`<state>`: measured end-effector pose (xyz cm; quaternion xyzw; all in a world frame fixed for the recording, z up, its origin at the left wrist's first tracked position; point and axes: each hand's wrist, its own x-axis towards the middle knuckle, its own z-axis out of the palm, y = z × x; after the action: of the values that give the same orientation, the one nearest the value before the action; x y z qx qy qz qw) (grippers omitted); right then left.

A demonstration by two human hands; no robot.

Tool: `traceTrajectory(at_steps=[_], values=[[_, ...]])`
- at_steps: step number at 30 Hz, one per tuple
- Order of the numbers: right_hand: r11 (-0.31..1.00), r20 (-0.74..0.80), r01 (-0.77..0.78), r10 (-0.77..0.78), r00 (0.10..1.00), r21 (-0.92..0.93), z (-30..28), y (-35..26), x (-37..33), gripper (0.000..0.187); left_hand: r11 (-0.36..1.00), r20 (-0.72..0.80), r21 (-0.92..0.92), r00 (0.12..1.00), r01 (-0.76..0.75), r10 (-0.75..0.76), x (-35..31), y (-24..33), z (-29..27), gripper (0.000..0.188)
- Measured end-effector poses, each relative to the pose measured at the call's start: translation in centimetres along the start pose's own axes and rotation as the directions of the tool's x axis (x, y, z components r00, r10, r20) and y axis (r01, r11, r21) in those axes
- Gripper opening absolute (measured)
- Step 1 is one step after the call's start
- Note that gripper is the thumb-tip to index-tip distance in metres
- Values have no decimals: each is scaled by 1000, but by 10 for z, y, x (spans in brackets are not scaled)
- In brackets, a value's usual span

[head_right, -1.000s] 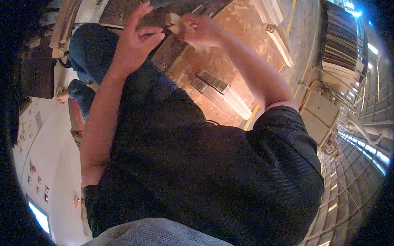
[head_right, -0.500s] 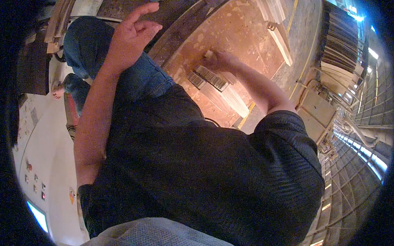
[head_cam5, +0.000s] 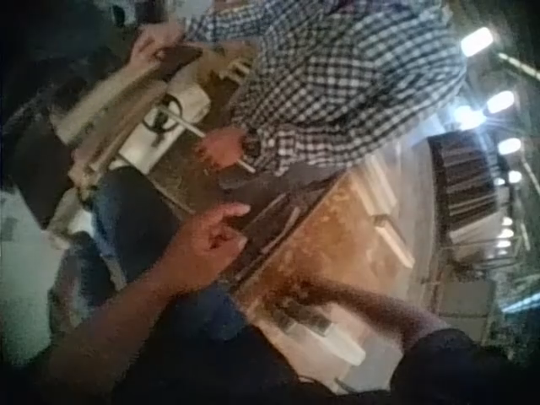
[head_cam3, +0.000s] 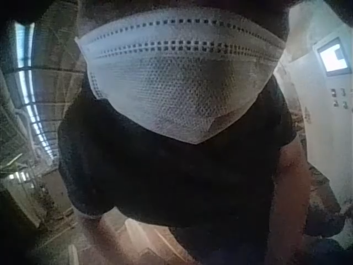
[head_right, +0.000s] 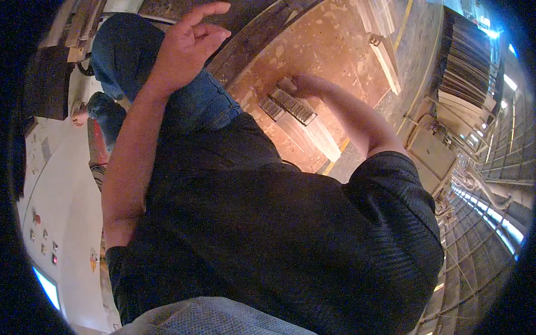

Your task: The person operates a wood shaping machine by hand to process wooden slats, using machine levers to control the shaping of the wood.

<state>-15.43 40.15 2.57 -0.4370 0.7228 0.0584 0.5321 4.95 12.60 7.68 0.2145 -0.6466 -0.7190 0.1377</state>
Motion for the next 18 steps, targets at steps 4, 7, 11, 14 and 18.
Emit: traceTrajectory(at_steps=[4, 7, 11, 14, 18], values=[[994, 115, -11, 23, 993, -108, -9, -4, 17, 49, 1000, -3, 20, 1000, 2, -2, 0, -3, -5, 42], [951, 22, 276, -275, 961, -142, 19, 74, 24, 40, 997, 82, 82, 996, 11, -18, 9, 7, 10, 47], [658, 51, 750, -753, 656, 63, -20, -13, 39, 25, 998, 3, 11, 998, -66, 66, 4, -10, 13, 38], [735, 268, 126, 78, 960, -666, -12, 61, 41, 34, 990, -16, 55, 991, -130, 132, 4, -4, 19, 37], [728, 270, 295, -156, 950, -618, -93, -79, 63, 27, 991, -40, 67, 992, -117, 120, -10, 3, 5, 35]])
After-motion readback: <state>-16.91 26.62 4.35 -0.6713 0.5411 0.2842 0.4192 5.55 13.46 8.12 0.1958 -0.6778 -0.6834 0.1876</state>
